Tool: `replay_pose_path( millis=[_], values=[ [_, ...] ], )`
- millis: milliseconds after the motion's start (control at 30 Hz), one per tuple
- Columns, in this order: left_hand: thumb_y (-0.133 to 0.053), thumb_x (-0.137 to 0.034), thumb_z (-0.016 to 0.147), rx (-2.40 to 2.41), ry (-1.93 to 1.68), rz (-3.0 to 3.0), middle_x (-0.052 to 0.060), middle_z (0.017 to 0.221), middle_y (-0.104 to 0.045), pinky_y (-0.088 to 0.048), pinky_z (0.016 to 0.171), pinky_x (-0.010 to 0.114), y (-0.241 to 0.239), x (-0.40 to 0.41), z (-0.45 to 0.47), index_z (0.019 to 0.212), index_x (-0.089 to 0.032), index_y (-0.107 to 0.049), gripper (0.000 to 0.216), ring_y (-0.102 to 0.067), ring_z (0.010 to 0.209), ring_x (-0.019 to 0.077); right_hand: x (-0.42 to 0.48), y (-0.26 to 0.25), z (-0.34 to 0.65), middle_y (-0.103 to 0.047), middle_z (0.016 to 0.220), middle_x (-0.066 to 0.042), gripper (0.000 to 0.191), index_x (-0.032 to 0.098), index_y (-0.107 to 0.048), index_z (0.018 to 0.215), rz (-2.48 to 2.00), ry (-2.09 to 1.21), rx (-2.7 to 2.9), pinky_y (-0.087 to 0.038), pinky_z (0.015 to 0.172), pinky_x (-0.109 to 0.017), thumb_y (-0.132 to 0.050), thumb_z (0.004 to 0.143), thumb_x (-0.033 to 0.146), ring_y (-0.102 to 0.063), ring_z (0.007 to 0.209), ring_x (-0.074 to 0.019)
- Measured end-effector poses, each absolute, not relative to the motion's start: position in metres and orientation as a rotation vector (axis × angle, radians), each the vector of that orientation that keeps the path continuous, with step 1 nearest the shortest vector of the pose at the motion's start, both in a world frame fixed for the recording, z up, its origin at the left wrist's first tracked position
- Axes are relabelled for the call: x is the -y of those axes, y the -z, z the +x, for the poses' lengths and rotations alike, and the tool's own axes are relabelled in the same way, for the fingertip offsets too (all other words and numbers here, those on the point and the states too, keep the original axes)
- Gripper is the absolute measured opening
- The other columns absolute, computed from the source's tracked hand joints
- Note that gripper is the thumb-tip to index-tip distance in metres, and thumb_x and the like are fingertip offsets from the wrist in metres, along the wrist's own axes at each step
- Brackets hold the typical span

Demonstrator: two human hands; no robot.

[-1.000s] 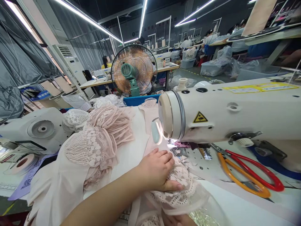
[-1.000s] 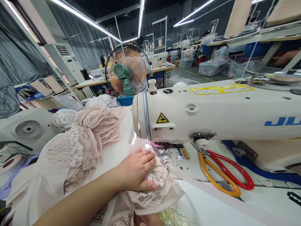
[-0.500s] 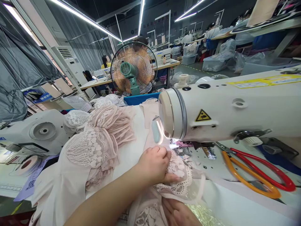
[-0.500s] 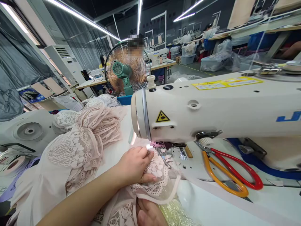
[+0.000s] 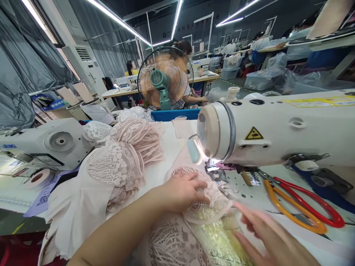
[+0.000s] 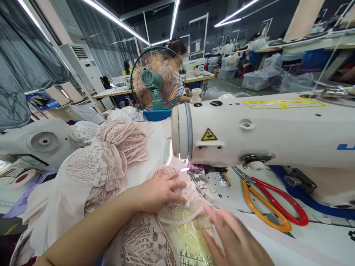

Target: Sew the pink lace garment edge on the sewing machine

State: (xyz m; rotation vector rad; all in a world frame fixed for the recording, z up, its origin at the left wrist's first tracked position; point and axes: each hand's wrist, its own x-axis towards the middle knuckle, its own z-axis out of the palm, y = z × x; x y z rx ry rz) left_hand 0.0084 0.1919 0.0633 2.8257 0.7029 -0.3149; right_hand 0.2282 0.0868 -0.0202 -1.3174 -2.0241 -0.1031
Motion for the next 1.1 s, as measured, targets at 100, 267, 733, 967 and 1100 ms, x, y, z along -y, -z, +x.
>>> replay_pose_path(
  millis=[100, 267, 733, 967, 1100],
  values=[
    [-0.048, -0.013, 0.076, -0.620, 0.222, 2.805, 0.002, 0.135, -0.045, -0.023, 0.103, 0.059, -0.061, -0.185, 0.010, 0.111, -0.025, -0.059, 0.039, -0.027, 0.132, 0.0271, -0.107, 0.013, 0.242, -0.061, 0.093, -0.010, 0.049, 0.027, -0.039, 0.135, -1.385, 0.461, 2.254, -0.050, 0.049, -0.026, -0.038, 0.086, 0.022, -0.063, 0.065, -0.0177],
    [-0.058, -0.039, 0.077, -0.489, 0.018, 2.844, 0.007, 0.123, -0.055, -0.027, 0.105, 0.047, -0.054, -0.179, 0.013, 0.095, -0.016, -0.062, 0.029, -0.043, 0.120, 0.0245, -0.124, 0.002, 0.230, -0.059, 0.104, -0.009, 0.048, 0.027, -0.056, 0.116, -1.426, 0.550, 2.403, -0.048, 0.056, -0.027, -0.035, 0.080, 0.003, -0.060, 0.083, -0.0197],
    [-0.047, -0.020, 0.086, -0.646, 0.138, 2.974, 0.003, 0.115, -0.058, -0.036, 0.097, 0.043, -0.049, -0.176, 0.016, 0.113, -0.027, -0.058, 0.029, -0.046, 0.115, 0.0209, -0.123, 0.010, 0.236, -0.065, 0.088, -0.006, 0.026, 0.018, -0.063, 0.094, -0.989, 0.655, 2.514, -0.043, 0.069, -0.032, -0.043, 0.082, 0.006, -0.058, 0.083, -0.0206],
    [-0.049, -0.019, 0.084, -0.684, -0.038, 3.060, 0.004, 0.121, -0.055, -0.036, 0.097, 0.046, -0.040, -0.183, 0.013, 0.097, -0.023, -0.065, 0.020, -0.044, 0.116, 0.0217, -0.129, 0.002, 0.229, -0.066, 0.092, -0.007, 0.027, 0.017, -0.062, 0.097, -1.036, 0.644, 2.588, -0.041, 0.074, -0.035, -0.041, 0.084, 0.006, -0.055, 0.090, -0.0229],
    [-0.058, -0.018, 0.074, -0.621, -0.089, 3.028, 0.004, 0.120, -0.057, -0.034, 0.101, 0.041, -0.038, -0.184, 0.015, 0.098, -0.016, -0.062, 0.025, -0.043, 0.117, 0.0201, -0.139, -0.001, 0.228, -0.067, 0.090, -0.006, 0.026, 0.017, -0.063, 0.096, -1.037, 0.638, 2.600, -0.041, 0.073, -0.033, -0.041, 0.086, 0.008, -0.055, 0.088, -0.0209]
  ],
)
